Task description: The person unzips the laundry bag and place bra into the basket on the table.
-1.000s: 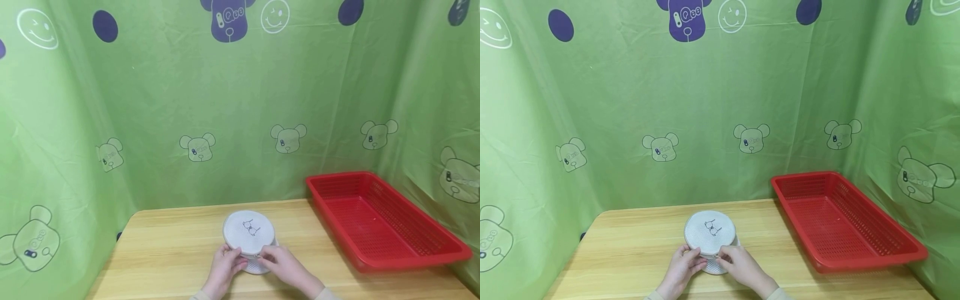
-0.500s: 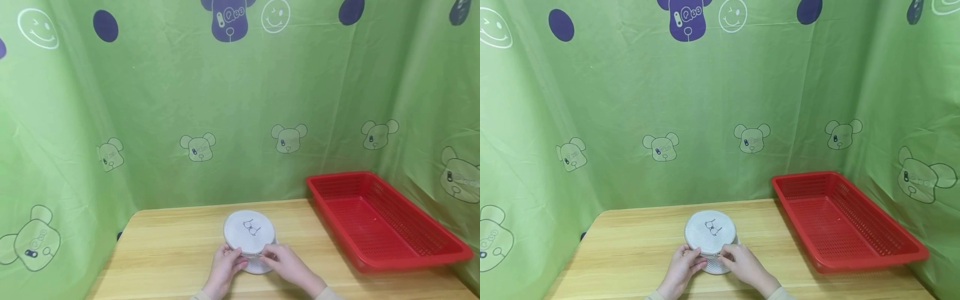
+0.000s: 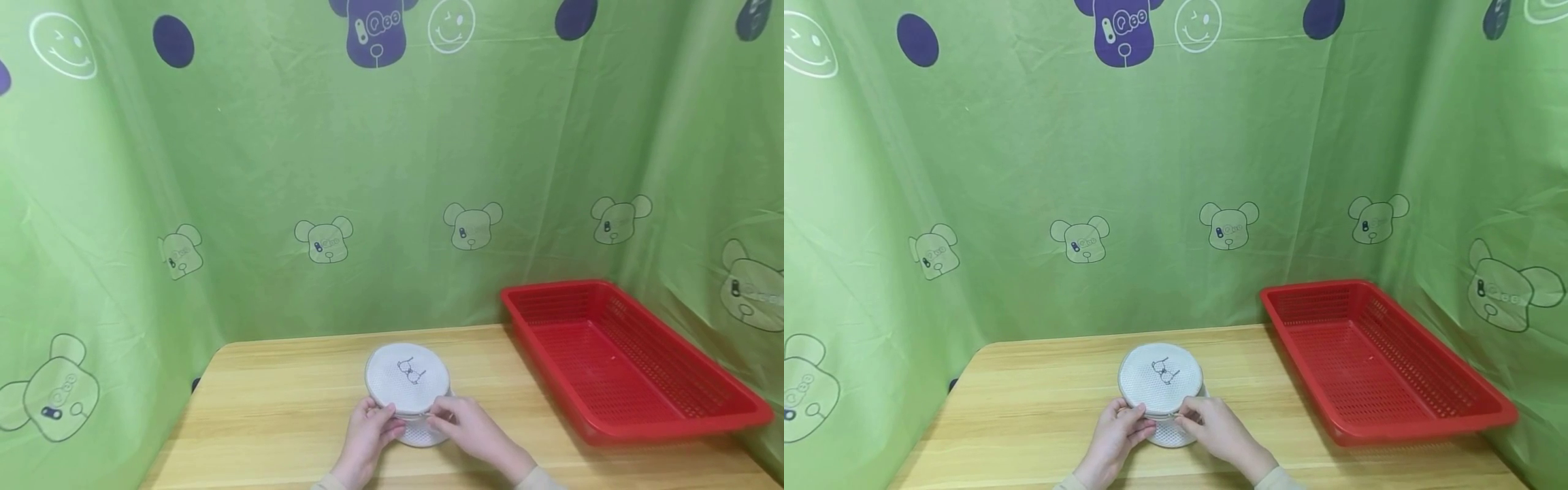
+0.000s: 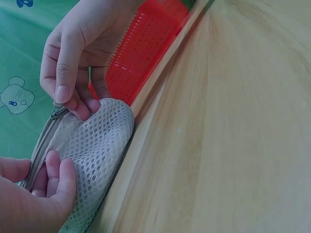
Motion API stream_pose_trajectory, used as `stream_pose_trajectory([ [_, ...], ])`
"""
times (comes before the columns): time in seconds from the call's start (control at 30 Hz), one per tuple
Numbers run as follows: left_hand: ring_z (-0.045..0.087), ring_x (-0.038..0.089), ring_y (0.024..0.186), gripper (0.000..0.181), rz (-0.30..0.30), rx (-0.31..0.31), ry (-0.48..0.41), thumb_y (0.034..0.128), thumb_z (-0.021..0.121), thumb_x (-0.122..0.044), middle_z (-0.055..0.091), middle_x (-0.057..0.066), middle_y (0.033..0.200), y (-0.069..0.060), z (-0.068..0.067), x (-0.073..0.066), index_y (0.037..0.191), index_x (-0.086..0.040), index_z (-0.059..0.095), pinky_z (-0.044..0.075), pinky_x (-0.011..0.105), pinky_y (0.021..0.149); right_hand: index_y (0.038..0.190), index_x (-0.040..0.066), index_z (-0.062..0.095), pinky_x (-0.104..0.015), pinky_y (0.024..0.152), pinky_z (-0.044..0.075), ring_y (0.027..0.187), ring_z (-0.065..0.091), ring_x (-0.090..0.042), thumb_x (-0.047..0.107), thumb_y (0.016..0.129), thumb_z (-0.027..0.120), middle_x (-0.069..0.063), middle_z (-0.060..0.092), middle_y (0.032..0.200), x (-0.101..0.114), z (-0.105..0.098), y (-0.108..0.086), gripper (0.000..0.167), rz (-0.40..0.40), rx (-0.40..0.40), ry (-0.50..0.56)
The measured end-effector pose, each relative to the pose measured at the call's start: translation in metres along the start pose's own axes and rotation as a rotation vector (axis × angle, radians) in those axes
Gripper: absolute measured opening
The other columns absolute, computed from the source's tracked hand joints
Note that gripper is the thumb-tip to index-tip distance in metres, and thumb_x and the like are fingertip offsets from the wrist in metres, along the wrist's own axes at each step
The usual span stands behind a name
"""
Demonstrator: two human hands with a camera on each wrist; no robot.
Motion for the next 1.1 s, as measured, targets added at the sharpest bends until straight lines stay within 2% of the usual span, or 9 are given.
stream_pose_trajectory([
  [0.37,0.067,0.013,0.080,0.031,0.007,-0.016,-0.017,0.0942,0.058,-0.011,0.066,0.006,0.090,0.000,0.001,-0.001,0.115,0.004,0.041,0.060,0.032,0.082,0.084,0.018,0.066,-0.018,0.068,0.053,0.076,0.059,0.002,0.024,0.090,0.066,0.006,0.070,0.082,-0.006,-0.011,0.000,0.008,0.027,-0.028,0.013],
  [1.1,0.068,0.013,0.078,0.031,0.016,-0.029,-0.031,0.0928,0.059,-0.010,0.065,0.004,0.086,-0.001,0.002,-0.005,0.113,0.005,0.040,0.061,0.032,0.081,0.084,0.019,0.066,-0.019,0.068,0.052,0.075,0.058,0.002,0.023,0.090,0.065,0.009,0.068,0.080,-0.015,-0.027,-0.002,0.008,0.049,-0.075,-0.032],
])
Point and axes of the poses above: each hand's wrist, its own y-axis towards the middle knuckle, its own z-axis out of the palm, x = y × z, the point moved 5 cm from there along y, towards the middle knuckle
